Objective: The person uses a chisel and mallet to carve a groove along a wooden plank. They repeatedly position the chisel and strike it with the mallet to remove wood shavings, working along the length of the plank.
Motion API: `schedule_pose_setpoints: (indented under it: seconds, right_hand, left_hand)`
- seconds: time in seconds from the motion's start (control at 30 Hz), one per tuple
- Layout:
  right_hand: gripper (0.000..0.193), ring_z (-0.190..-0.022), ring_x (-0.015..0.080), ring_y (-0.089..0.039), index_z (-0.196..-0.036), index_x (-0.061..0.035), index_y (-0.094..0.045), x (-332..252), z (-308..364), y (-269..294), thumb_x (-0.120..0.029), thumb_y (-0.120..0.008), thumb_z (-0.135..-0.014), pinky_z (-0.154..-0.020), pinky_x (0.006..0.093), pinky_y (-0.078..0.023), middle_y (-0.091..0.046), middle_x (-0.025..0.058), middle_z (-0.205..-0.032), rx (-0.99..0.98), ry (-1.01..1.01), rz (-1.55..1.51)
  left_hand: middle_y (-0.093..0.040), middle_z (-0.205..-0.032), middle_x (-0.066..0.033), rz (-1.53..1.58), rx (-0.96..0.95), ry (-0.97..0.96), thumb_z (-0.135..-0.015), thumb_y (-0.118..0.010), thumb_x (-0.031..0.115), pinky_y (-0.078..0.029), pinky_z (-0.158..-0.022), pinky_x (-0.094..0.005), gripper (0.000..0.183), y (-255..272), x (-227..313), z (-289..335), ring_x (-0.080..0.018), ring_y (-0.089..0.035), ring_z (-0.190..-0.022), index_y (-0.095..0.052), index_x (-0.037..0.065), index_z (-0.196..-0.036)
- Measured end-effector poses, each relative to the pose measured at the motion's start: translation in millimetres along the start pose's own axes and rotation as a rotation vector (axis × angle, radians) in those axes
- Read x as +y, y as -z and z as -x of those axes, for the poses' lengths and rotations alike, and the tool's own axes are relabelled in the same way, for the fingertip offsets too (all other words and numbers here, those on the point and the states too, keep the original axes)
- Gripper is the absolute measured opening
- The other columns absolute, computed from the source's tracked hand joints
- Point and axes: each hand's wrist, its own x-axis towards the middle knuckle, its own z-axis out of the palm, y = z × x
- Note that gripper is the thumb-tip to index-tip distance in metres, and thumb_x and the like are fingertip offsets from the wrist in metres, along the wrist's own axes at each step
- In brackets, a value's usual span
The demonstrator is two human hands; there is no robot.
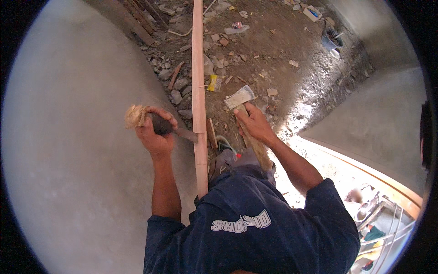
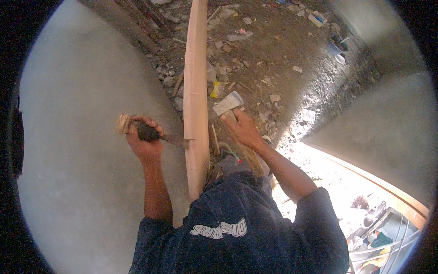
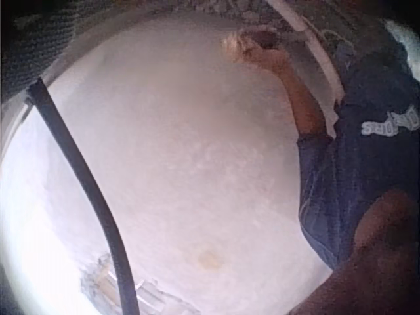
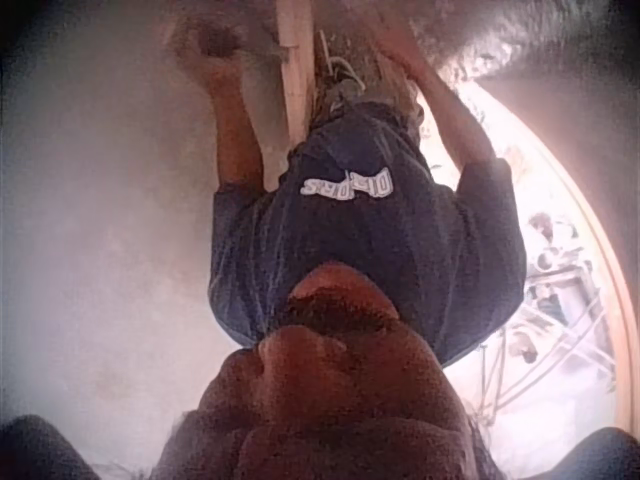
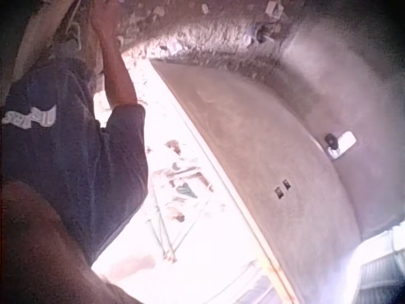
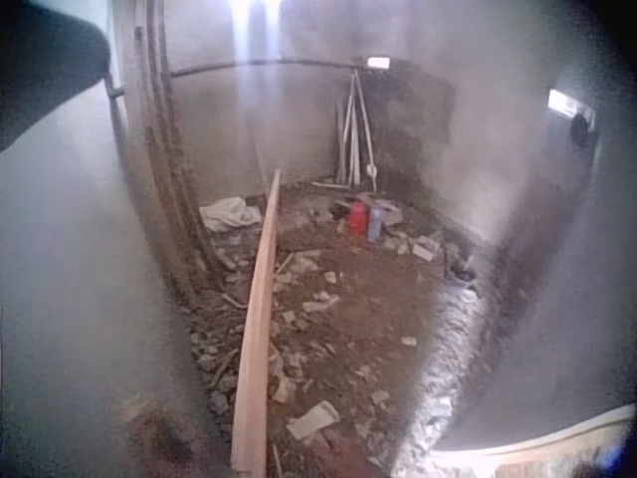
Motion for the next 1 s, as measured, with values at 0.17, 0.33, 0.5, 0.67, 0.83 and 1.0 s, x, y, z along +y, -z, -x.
schedule_pose_setpoints:
  seconds: [0.17, 0.33, 0.5, 0.67, 0.83, 1.0]
  right_hand:
    - [0.032, -0.055, 0.0144, -0.061, -0.103, -0.0027, -0.055, -4.9, 3.1, 2.3, -0.034, -0.059, -0.099, -0.052, 0.0306, -0.05, -0.061, 0.0043, -0.073, -0.003, -0.031, -0.028]
    - [0.031, -0.056, 0.0153, -0.062, -0.101, -0.0031, -0.056, -20.8, 9.4, 2.6, -0.034, -0.06, -0.098, -0.053, 0.0316, -0.049, -0.062, 0.0057, -0.075, -0.002, -0.084, -0.123]
    - [0.032, -0.073, 0.0149, -0.063, -0.107, -0.0025, -0.059, 6.3, 4.1, 17.0, -0.034, -0.061, -0.098, -0.065, 0.0323, -0.051, -0.065, 0.0061, -0.086, 0.104, -0.033, 0.054]
    - [0.036, -0.09, 0.0162, -0.063, -0.11, -0.0012, -0.062, 4.2, 18.3, 37.5, -0.034, -0.062, -0.097, -0.08, 0.034, -0.05, -0.068, 0.0078, -0.099, 0.227, 0.055, -0.07]
    - [0.032, -0.092, 0.0157, -0.06, -0.118, -0.0021, -0.06, 48.6, 40.8, 67.0, -0.029, -0.059, -0.1, -0.081, 0.0317, -0.048, -0.065, 0.0068, -0.104, 0.281, -0.089, -0.215]
    - [0.027, -0.06, 0.0104, -0.059, -0.106, -0.0056, -0.057, 68.3, 65.4, 74.9, -0.032, -0.057, -0.101, -0.05, 0.0266, -0.05, -0.06, 0.0015, -0.078, 0.313, -0.122, -0.065]
  left_hand:
    - [-0.06, -0.093, -0.0116, -0.037, -0.117, 0.002, -0.097, -0.055, 0.044, -0.052, -0.057, -0.0375, 0.038, 31.6, 3.7, 4.5, -0.0252, -0.061, -0.075, -0.056, 0.01, -0.114]
    - [-0.062, -0.093, -0.0123, -0.094, -0.151, -0.009, -0.09, -0.067, 0.039, -0.055, -0.06, -0.0377, 0.044, 10.2, 5.8, 13.8, -0.0257, -0.064, -0.078, -0.055, 0.005, -0.115]
    - [-0.065, -0.103, -0.0129, -0.464, -0.489, -0.088, -0.08, -0.078, 0.029, -0.054, -0.074, -0.0396, 0.055, -46.4, -21.6, 45.8, -0.0275, -0.065, -0.089, -0.056, 0.005, -0.125]
    - [-0.063, -0.096, -0.0112, -1.025, -0.996, -0.156, -0.076, -0.078, 0.029, -0.056, -0.075, -0.041, 0.056, -100.3, -49.9, 67.6, -0.0317, -0.067, -0.089, -0.06, 0.018, -0.127]
    - [-0.063, -0.094, -0.0116, -1.266, -1.045, -0.004, -0.077, -0.077, 0.034, -0.057, -0.073, -0.0419, 0.051, -102.8, -91.8, 81.9, -0.0313, -0.068, -0.09, -0.062, 0.017, -0.123]
    - [-0.065, -0.095, -0.0113, -1.372, -0.99, 0.002, -0.076, -0.078, 0.036, -0.057, -0.072, -0.042, 0.051, -90.8, -127.7, 85.2, -0.0306, -0.069, -0.092, -0.063, 0.013, -0.119]
